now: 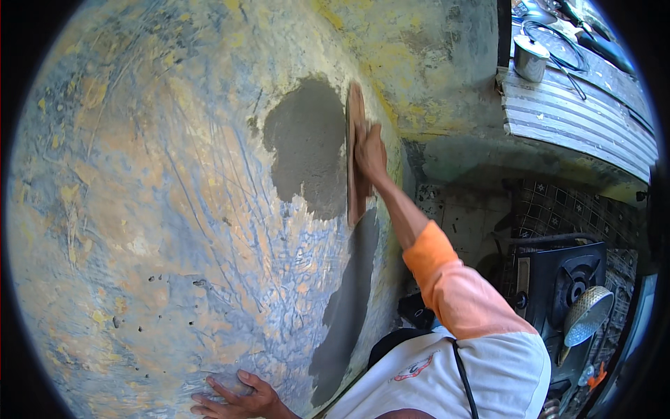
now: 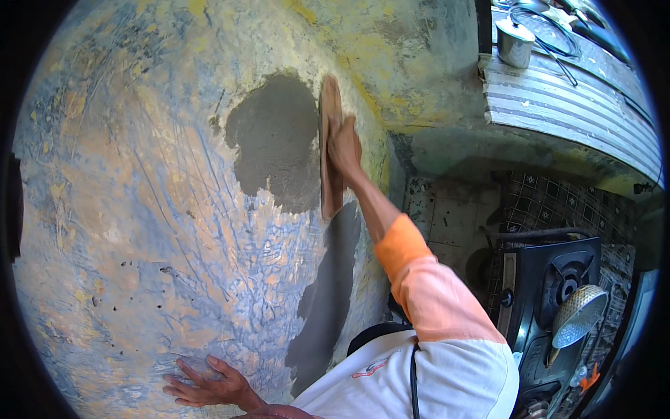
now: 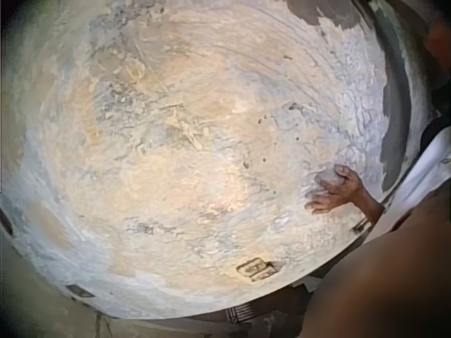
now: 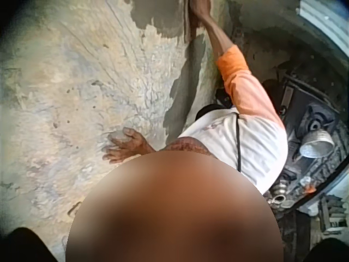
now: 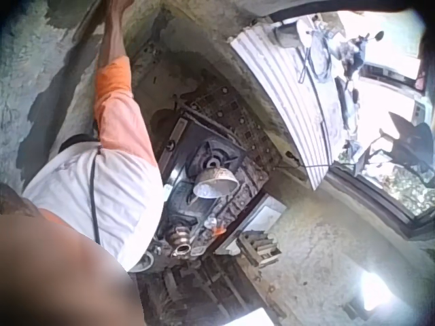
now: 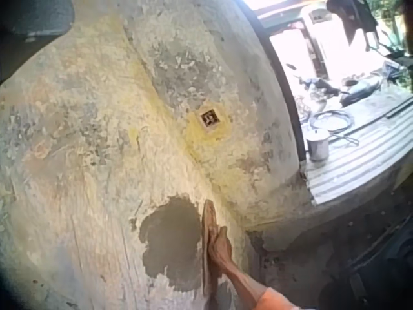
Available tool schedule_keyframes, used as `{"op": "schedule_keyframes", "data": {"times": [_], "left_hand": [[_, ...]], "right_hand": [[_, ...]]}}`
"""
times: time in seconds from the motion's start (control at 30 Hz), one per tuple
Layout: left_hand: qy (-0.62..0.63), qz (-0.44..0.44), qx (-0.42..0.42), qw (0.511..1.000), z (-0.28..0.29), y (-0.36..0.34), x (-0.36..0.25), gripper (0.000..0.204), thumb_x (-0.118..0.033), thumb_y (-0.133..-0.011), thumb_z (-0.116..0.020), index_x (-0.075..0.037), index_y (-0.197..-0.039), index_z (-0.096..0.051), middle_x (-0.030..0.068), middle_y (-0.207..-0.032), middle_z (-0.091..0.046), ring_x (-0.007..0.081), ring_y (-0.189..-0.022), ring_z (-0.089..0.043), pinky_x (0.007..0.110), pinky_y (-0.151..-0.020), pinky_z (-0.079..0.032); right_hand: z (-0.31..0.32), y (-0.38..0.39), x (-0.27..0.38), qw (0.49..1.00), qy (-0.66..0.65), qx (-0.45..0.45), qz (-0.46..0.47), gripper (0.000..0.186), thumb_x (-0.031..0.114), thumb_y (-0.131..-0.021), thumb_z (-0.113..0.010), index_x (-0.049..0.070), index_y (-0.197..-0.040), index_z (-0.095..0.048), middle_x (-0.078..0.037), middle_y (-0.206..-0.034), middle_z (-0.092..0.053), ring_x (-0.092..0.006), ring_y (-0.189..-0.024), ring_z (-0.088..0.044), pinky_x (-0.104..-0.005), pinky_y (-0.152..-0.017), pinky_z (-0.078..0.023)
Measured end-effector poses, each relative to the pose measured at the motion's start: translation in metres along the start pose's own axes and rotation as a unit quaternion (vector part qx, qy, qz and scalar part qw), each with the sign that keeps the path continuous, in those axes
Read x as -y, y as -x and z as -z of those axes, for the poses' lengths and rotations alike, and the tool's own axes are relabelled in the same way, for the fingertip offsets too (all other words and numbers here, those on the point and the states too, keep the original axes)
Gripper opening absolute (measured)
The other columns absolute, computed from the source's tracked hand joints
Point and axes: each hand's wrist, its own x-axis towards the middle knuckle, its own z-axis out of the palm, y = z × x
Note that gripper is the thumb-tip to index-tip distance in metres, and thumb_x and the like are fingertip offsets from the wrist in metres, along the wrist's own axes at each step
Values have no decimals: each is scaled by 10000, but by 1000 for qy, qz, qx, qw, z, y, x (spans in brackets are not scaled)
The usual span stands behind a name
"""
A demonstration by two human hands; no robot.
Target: The person patches a hole in a wall with cement mortar using a trowel to apply the mortar and a wooden float to smooth it.
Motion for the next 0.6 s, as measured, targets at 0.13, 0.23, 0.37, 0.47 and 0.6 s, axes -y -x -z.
{"op": "schedule_keyframes", "data": {"times": [0.13,0.23,0.37,0.47,0.6], "left_hand": [[-3,-3,-6,1000,2,-4,2,587,-500,-1095,-500,-146,-1562,-530,154,-1685,-356,415,-1599,-260,655,-1251,-217],[-7,-1,-9,1000,-2,-1,1,587,-504,-1096,-498,-151,-1563,-532,159,-1679,-363,417,-1596,-267,652,-1248,-220],[-2,-13,-19,1000,-2,-3,-1,580,-501,-1096,-505,-157,-1561,-537,161,-1677,-369,418,-1594,-273,650,-1247,-216],[0,-14,-30,999,-7,-2,-2,574,-492,-1096,-516,-153,-1558,-540,158,-1680,-371,418,-1593,-277,646,-1248,-215],[15,-15,-40,999,-7,-3,2,565,-479,-1096,-525,-153,-1557,-541,156,-1679,-372,416,-1595,-273,641,-1252,-207]], "right_hand": [[2,41,-14,999,-29,13,-40,526,499,-1114,-456,-24,-1164,-428,-443,-1016,-653,-628,-960,-634,-646,-838,-466],[8,36,36,998,-48,23,-15,518,500,-1118,-446,-14,-1183,-443,-402,-968,-674,-602,-927,-652,-639,-805,-479],[12,61,102,987,-72,36,138,420,411,-1098,-556,9,-1160,-453,-281,-850,-652,-470,-762,-673,-508,-630,-526],[18,112,102,958,-60,28,277,387,346,-1049,-653,26,-1188,-486,-248,-904,-665,-440,-759,-680,-514,-613,-525],[10,152,26,893,-33,95,439,330,305,-1016,-703,32,-1131,-557,-239,-1093,-679,-434,-915,-697,-507,-674,-555]]}}
